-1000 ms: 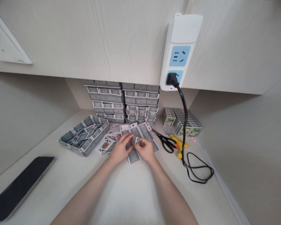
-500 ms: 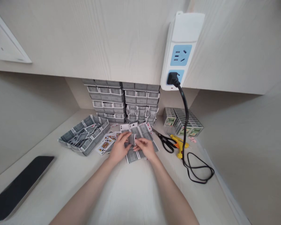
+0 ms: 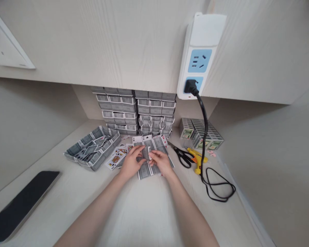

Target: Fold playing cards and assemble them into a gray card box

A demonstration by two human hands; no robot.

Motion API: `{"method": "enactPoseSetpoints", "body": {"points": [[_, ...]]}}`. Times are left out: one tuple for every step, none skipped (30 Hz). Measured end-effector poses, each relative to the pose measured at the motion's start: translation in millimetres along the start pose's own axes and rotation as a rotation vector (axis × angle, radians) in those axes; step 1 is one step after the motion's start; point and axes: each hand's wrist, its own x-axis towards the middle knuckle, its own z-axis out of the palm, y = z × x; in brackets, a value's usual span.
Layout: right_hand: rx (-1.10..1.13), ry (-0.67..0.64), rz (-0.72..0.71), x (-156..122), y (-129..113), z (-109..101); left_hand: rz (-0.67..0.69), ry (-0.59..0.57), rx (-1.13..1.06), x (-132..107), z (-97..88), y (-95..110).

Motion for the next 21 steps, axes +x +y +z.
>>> {"method": "enactPoseSetpoints", "body": {"points": [[0.002, -0.003, 0.005, -0.3, -0.2, 0.3, 0.0, -0.001, -0.001, 0.0, 0.4, -0.5], [0.0, -0.011, 0.011, -0.8, -0.7, 0.5, 0.001, -0.003, 0.0, 0.0, 0.6, -1.0], [-0.005, -0.022, 0.017, -1.4, -1.4, 0.7, 0.002, -0.003, 0.004, 0.0, 0.9, -1.6], [-0.007, -0.033, 0.022, -2.0, -2.3, 0.7, 0.003, -0.002, 0.006, 0.0, 1.0, -2.2], [-0.008, -0.044, 0.029, -2.7, -3.1, 0.6, 0.004, 0.0, 0.007, 0.0, 1.1, -2.6], [-0.005, -0.051, 0.036, -3.3, -3.9, 0.4, 0.004, 0.002, 0.005, 0.0, 1.0, -3.0], [0.001, -0.054, 0.042, -3.8, -4.4, 0.2, 0.005, 0.003, 0.001, -0.1, 1.0, -3.2], [0.009, -0.055, 0.047, -4.0, -4.7, -0.2, 0.005, 0.001, -0.005, -0.1, 0.9, -3.3], [0.016, -0.057, 0.052, -4.2, -4.8, -0.6, 0.006, -0.002, -0.012, -0.2, 0.8, -3.3], [0.023, -0.059, 0.056, -4.1, -4.6, -1.0, 0.006, -0.006, -0.018, -0.3, 0.7, -3.3], [0.027, -0.061, 0.059, -3.9, -4.4, -1.3, 0.007, -0.009, -0.022, -0.3, 0.6, -3.3], [0.028, -0.062, 0.06, -3.5, -4.0, -1.6, 0.007, -0.009, -0.024, -0.3, 0.6, -3.2], [0.026, -0.061, 0.061, -3.2, -3.7, -1.8, 0.007, -0.007, -0.024, -0.4, 0.6, -3.2], [0.024, -0.057, 0.063, -2.9, -3.4, -1.9, 0.005, -0.004, -0.022, -0.4, 0.7, -3.2], [0.023, -0.051, 0.064, -2.6, -3.2, -1.8, 0.005, -0.001, -0.021, -0.4, 0.8, -3.2], [0.022, -0.046, 0.062, -2.4, -3.2, -1.7, 0.004, 0.001, -0.02, -0.4, 0.9, -3.3], [0.021, -0.042, 0.059, -2.4, -3.2, -1.5, 0.004, 0.002, -0.021, -0.4, 1.0, -3.4], [0.019, -0.04, 0.055, -2.5, -3.4, -1.3, 0.004, 0.003, -0.023, -0.4, 1.2, -3.6], [0.016, -0.039, 0.05, -2.7, -3.7, -1.0, 0.004, 0.005, -0.023, -0.4, 1.3, -3.8], [0.012, -0.038, 0.045, -3.0, -4.0, -0.7, 0.003, 0.008, -0.022, -0.4, 1.4, -4.1], [0.009, -0.037, 0.041, -3.3, -4.3, -0.4, 0.003, 0.009, -0.019, -0.4, 1.6, -4.4]]}}
